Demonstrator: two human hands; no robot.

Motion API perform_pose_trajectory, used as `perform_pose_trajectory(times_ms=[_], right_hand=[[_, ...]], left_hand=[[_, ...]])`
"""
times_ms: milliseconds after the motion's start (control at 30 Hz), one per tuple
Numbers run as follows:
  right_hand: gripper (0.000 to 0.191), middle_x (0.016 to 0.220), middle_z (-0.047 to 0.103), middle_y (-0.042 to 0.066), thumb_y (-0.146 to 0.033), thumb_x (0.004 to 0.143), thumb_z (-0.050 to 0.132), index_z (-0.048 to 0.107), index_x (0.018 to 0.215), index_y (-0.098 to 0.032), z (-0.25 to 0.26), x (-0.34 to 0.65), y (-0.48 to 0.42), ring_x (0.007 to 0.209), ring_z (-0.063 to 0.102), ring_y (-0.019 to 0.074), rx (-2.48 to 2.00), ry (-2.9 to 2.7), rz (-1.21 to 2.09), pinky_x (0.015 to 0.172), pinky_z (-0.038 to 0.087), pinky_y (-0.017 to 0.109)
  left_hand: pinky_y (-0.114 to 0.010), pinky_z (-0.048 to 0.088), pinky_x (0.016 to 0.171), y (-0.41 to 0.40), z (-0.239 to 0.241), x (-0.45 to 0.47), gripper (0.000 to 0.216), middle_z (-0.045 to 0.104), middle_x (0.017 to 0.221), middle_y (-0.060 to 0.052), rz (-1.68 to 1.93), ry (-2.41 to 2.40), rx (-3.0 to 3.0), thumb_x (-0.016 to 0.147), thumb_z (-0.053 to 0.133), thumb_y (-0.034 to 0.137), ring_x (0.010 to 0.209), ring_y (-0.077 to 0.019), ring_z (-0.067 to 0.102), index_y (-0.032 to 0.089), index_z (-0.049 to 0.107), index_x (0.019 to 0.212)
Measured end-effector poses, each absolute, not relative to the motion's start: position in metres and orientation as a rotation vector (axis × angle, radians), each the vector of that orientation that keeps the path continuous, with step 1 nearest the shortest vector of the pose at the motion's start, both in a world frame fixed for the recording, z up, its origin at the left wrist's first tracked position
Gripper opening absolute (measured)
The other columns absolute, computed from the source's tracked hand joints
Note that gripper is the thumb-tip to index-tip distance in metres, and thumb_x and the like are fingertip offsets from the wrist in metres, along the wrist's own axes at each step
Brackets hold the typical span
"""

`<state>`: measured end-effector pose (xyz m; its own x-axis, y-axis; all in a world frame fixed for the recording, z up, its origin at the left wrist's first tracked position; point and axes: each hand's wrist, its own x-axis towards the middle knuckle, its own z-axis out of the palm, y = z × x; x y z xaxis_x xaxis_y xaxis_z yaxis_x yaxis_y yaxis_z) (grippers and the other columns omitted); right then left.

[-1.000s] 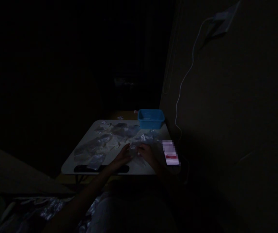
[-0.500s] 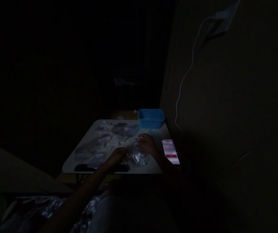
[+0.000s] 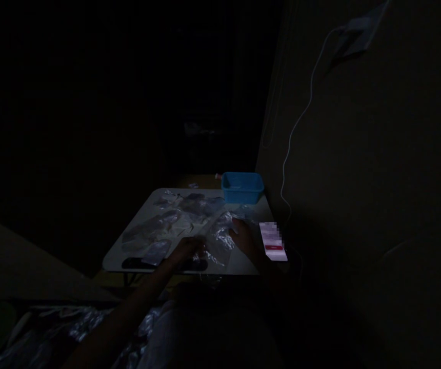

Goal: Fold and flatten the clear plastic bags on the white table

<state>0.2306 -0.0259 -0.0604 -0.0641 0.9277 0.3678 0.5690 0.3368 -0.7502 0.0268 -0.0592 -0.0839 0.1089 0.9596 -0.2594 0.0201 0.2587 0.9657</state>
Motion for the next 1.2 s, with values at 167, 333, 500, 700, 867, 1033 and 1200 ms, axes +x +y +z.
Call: perform_pose_trajectory(times_ms=[167, 333, 500, 700, 867, 1033, 1200], right_hand=[[0.027, 0.099, 0.059, 0.008, -0.015, 0.073, 0.046, 0.058, 0.097, -0.018, -0.072, 0.234, -0.067, 0.095, 0.051, 0.0215, -1.332, -2.231, 0.071, 0.085, 0.037, 0.037], [0.021, 0.095, 0.060, 0.006, -0.014, 0.075, 0.047, 0.062, 0.087, -0.020, -0.084, 0.233, -0.076, 0.093, 0.050, 0.0201, -1.297, -2.389, -0.018, 0.085, 0.035, 0.036], [0.018, 0.103, 0.058, 0.005, -0.020, 0.076, 0.050, 0.062, 0.089, -0.024, -0.086, 0.231, -0.080, 0.101, 0.045, 0.0216, -1.249, -2.442, -0.064, 0.087, 0.031, 0.038], [0.028, 0.122, 0.047, 0.010, -0.025, 0.080, 0.045, 0.057, 0.105, -0.020, -0.087, 0.239, -0.068, 0.116, 0.033, 0.0272, -1.392, -2.366, -0.232, 0.092, 0.025, 0.046], [0.028, 0.119, 0.048, 0.014, -0.024, 0.079, 0.043, 0.058, 0.101, -0.014, -0.090, 0.250, -0.053, 0.115, 0.035, 0.0286, -1.495, -2.221, -0.315, 0.093, 0.026, 0.046], [0.027, 0.098, 0.060, 0.006, -0.012, 0.074, 0.043, 0.061, 0.093, -0.020, -0.083, 0.237, -0.074, 0.097, 0.048, 0.0200, -1.230, -2.387, -0.021, 0.088, 0.033, 0.037], [0.030, 0.109, 0.057, 0.004, -0.016, 0.076, 0.045, 0.056, 0.104, -0.023, -0.080, 0.218, -0.098, 0.106, 0.044, 0.0182, -1.013, -2.523, 0.078, 0.092, 0.029, 0.036]], left_hand=[[-0.031, 0.046, 0.062, -0.064, -0.074, 0.020, 0.032, 0.062, 0.069, -0.006, 0.873, 1.474, 1.276, 0.062, 0.061, 0.041, 0.068, -0.0205, 0.061, 0.013, 0.056, 0.076], [-0.036, 0.038, 0.083, -0.076, -0.058, 0.014, 0.032, 0.056, 0.099, -0.011, 0.880, 1.815, 1.889, 0.070, 0.056, 0.026, 0.098, -0.0246, 0.050, 0.015, 0.053, 0.100], [-0.033, 0.038, 0.088, -0.090, -0.078, 0.037, 0.034, 0.052, 0.113, -0.011, 0.564, 1.348, 2.508, 0.081, 0.036, 0.016, 0.105, -0.0194, 0.047, 0.015, 0.047, 0.113], [-0.049, 0.019, 0.098, -0.099, -0.102, 0.047, 0.045, 0.027, 0.135, -0.017, 0.427, 1.460, 2.577, 0.085, 0.033, 0.029, 0.126, -0.0293, 0.018, 0.010, 0.035, 0.126], [-0.048, 0.023, 0.096, -0.106, -0.093, 0.048, 0.042, 0.034, 0.132, -0.015, 0.424, 1.540, 2.541, 0.084, 0.034, 0.029, 0.123, -0.0299, 0.025, 0.013, 0.041, 0.122], [-0.038, 0.038, 0.087, -0.096, -0.083, 0.053, 0.031, 0.054, 0.110, -0.012, 0.561, 1.507, 2.512, 0.085, 0.034, 0.026, 0.102, -0.0230, 0.048, 0.015, 0.053, 0.106], [-0.038, 0.037, 0.090, -0.083, -0.097, 0.054, 0.030, 0.051, 0.112, -0.015, 0.579, 1.492, 2.553, 0.079, 0.037, 0.014, 0.106, -0.0238, 0.045, 0.010, 0.052, 0.105]])
